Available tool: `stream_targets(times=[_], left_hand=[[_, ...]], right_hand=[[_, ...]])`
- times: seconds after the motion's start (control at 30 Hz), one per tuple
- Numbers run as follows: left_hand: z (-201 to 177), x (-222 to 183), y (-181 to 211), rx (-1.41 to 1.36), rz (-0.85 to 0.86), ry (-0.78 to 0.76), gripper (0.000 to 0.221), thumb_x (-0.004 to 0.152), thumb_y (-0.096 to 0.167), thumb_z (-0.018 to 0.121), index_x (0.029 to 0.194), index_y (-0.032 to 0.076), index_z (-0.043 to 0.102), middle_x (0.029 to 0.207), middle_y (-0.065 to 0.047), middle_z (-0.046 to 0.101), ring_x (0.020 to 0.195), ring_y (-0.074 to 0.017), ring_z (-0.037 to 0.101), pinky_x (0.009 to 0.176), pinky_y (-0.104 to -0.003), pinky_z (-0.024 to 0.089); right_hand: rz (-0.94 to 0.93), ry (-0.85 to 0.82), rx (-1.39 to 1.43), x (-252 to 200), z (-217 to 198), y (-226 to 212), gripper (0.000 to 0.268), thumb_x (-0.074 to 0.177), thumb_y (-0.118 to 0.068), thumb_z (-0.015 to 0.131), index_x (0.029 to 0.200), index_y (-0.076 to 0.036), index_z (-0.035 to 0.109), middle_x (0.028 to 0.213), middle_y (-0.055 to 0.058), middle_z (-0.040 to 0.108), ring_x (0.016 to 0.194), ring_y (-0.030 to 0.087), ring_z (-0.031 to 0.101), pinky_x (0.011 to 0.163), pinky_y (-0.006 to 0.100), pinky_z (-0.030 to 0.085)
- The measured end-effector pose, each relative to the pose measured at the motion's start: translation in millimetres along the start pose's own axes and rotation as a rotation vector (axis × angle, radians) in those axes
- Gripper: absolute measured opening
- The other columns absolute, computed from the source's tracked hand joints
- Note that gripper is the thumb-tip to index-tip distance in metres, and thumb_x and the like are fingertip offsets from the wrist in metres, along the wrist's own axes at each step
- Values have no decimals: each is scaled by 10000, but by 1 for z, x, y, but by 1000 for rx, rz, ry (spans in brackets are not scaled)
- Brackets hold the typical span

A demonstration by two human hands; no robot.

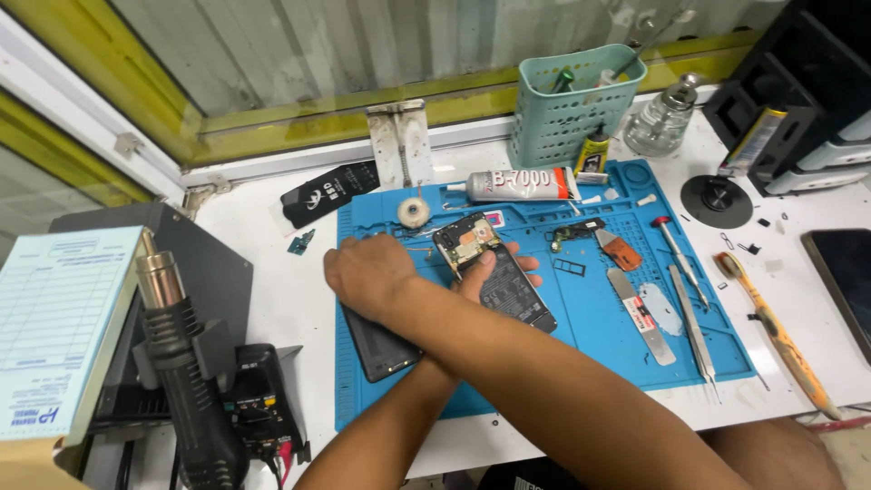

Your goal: Disassembling and inspecting the internal components of a mobile phone at a repair workstation.

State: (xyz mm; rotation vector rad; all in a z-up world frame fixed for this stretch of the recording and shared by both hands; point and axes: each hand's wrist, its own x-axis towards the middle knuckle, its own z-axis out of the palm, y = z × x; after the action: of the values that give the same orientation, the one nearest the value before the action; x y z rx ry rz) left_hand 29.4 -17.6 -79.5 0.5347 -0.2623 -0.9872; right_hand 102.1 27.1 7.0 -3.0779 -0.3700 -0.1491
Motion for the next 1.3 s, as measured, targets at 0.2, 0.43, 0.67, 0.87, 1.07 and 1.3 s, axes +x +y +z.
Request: stream_targets(times=[0.2, 0.43, 0.67, 0.87, 1.07, 1.3], left_hand=[[24, -13, 21, -29, 45, 36, 529, 1060, 362, 493, 1457, 13, 511, 1313, -292, 651, 1138, -416, 693, 842, -505, 641], [72, -31, 38, -47, 218, 110, 582, 958, 445, 591, 1368, 32, 592, 1191, -196, 699, 1055, -292, 699, 848, -404, 573], [80, -37, 30, 18, 139, -167, 805, 951, 549, 598, 1467, -56, 470, 1302, -287, 640, 1084, -345, 697, 913, -445, 576], [87, -42, 24, 18, 16, -272, 853, 964, 592, 565, 1550, -3, 394, 1354, -302, 614, 1122, -392, 689, 919, -487, 578], [90, -45, 18, 85, -27, -260, 881, 947, 619, 589, 1552, 5, 408, 1346, -231, 633, 1139, -375, 689, 923, -467, 587], [81, -46, 11, 160, -32, -226, 854, 1003, 637, 430, 1568, -2, 385, 1408, -206, 582, 1217, -332, 631, 1077, -496, 523]], right_hand=[[11, 143, 625, -101, -138, -10, 181, 912, -184, 496, 946, -18, 560, 779, 255, 680, 699, 538, 710, 625, 635, 553], [101, 251, 1168, -241, -112, 22, 236, 931, -108, 785, 981, -150, 558, 541, -78, 461, 447, 66, 350, 462, 257, 298], [588, 428, 1434, -301, -92, 100, 273, 949, -128, 626, 1175, 9, 696, 845, 202, 812, 600, 261, 799, 454, 322, 587], [563, 649, 1513, -292, -105, 110, 244, 983, -137, 594, 1158, 15, 520, 873, 298, 801, 807, 300, 811, 568, 331, 587], [598, 805, 1572, -282, -82, 104, 188, 955, -88, 663, 1019, 83, 709, 958, 242, 757, 768, 249, 721, 625, 281, 531], [597, 766, 1911, -282, -68, 105, 239, 975, -8, 589, 1166, 113, 670, 1131, 315, 746, 960, 357, 763, 645, 320, 562]])
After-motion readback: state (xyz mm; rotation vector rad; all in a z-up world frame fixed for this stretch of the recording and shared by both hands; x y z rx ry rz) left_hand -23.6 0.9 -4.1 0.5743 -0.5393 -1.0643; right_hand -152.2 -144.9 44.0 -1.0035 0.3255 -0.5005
